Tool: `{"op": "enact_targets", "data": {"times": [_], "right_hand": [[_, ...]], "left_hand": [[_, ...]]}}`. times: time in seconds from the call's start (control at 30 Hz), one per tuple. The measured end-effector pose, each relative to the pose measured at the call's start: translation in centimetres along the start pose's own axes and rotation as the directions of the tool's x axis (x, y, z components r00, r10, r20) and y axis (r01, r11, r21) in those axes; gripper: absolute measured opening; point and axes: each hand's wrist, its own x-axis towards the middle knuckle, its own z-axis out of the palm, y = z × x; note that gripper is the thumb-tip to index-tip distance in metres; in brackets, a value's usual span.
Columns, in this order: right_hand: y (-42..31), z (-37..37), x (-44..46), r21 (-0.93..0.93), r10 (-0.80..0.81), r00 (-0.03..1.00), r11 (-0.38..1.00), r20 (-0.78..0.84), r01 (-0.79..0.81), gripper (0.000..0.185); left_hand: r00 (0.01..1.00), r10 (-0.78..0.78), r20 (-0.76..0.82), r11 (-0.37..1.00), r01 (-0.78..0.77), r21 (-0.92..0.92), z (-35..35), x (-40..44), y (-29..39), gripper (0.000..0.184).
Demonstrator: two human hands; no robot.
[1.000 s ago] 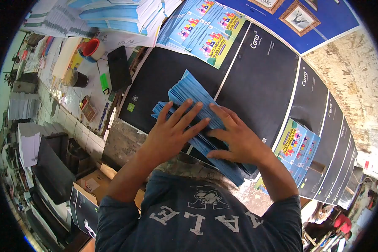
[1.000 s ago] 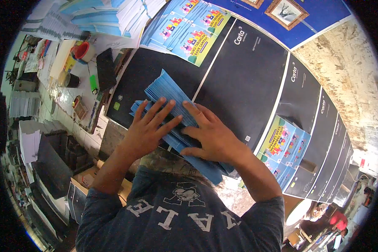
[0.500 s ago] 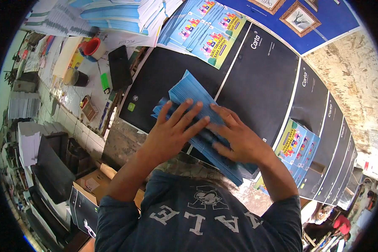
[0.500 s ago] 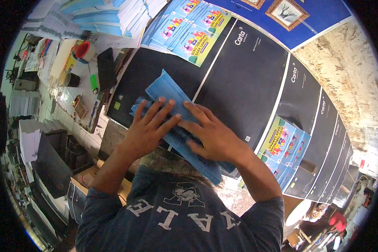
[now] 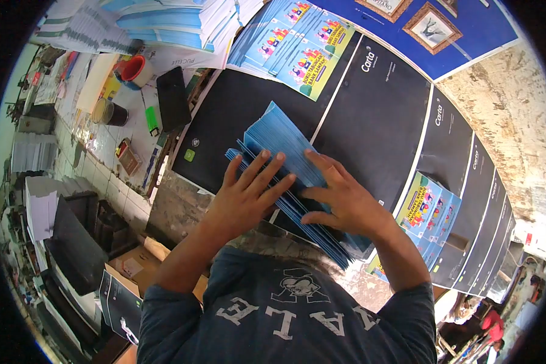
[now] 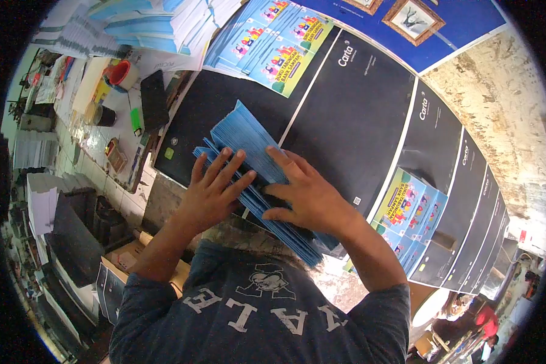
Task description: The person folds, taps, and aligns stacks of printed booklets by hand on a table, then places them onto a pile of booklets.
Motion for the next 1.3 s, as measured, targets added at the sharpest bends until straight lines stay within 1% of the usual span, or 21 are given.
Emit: {"op": "enact_targets", "data": {"times": [0.2, 0.3, 0.37, 0.5, 0.67, 0.9, 0.97, 1.0, 1.07, 1.1, 1.17, 1.2, 1.23, 1.27, 1.3], "right_hand": [[0.1, 0.2, -0.1, 0.003, 0.009, 1.0, 1.0, -0.007, -0.009, 0.042], [0.2, 0.3, -0.1, 0.0, -0.006, 1.0, 1.0, -0.015, 0.006, 0.044], [0.0, 0.3, -0.1, -0.024, -0.021, 1.0, 1.0, -0.022, 0.02, 0.048], [-0.4, 0.1, 0.0, -0.026, -0.017, 1.0, 1.0, -0.002, 0.017, 0.053], [0.0, 0.2, 0.0, -0.017, -0.056, 0.998, 0.998, -0.04, 0.055, 0.049], [0.3, 0.0, -0.1, 0.01, -0.046, 0.999, 0.999, -0.028, 0.047, 0.048], [0.0, -0.2, -0.1, 0.029, -0.042, 0.999, 0.999, -0.013, 0.042, 0.04], [0.0, -0.2, -0.1, 0.029, -0.041, 0.999, 0.999, -0.014, 0.042, 0.04], [0.0, 0.0, -0.2, -0.016, -0.022, 0.999, 1.0, 0.028, 0.023, 0.05], [-0.2, 0.2, -0.3, -0.02, -0.018, 1.0, 1.0, 0.015, 0.018, 0.05], [-1.0, 1.0, -0.2, 0.136, 0.088, 0.989, 0.988, -0.123, -0.071, 0.074], [-2.1, 1.1, -0.1, 0.13, 0.088, 0.985, 0.989, -0.147, -0.069, 0.074], [-3.5, 0.9, 0.1, 0.105, 0.252, 0.963, 0.965, -0.097, -0.241, 0.08], [-4.3, 0.7, 0.2, 0.08, 0.411, 0.91, 0.91, -0.049, -0.407, 0.087], [-4.3, 0.5, 0.4, 0.089, 0.409, 0.909, 0.911, -0.075, -0.403, 0.087]], "left_hand": [[1.0, 0.006, -0.003, 1.0, -0.006, 0.0, 0.0, -0.1, -0.1, 0.071], [1.0, 0.0, -0.004, 1.0, 0.0, -0.015, -0.1, -0.1, -0.1, 0.068], [0.999, 0.016, -0.033, 1.0, -0.016, 0.011, 0.0, -0.1, -0.1, 0.067], [1.0, 0.008, -0.021, 1.0, -0.008, -0.013, -0.2, 0.0, -0.1, 0.066], [1.0, 0.004, 0.006, 1.0, -0.004, -0.025, -0.3, 0.1, -0.1, 0.067], [1.0, 0.005, 0.023, 1.0, -0.005, -0.026, -0.4, 0.1, -0.2, 0.067], [1.0, 0.006, 0.03, 1.0, -0.006, -0.028, -0.4, 0.1, -0.2, 0.066], [1.0, 0.008, 0.03, 1.0, -0.007, -0.028, -0.4, 0.0, -0.2, 0.066], [1.0, 0.009, 0.016, 1.0, -0.009, -0.021, -0.4, 0.1, -0.2, 0.067], [1.0, 0.022, 0.013, 1.0, -0.022, -0.017, -0.5, 0.2, -0.2, 0.067], [0.998, -0.006, 0.064, 0.999, 0.003, 0.049, -0.5, 0.4, -0.1, 0.068], [0.998, 0.013, 0.056, 0.998, -0.016, 0.063, -0.5, 0.4, -0.1, 0.068], [0.999, 0.014, 0.043, 0.999, -0.015, 0.039, -0.4, 0.5, -0.2, 0.069], [0.999, 0.014, 0.033, 1.0, -0.015, 0.016, -0.5, 0.6, -0.2, 0.069], [0.999, 0.035, 0.031, 0.999, -0.036, 0.034, -0.7, 0.8, -0.3, 0.069]]}}
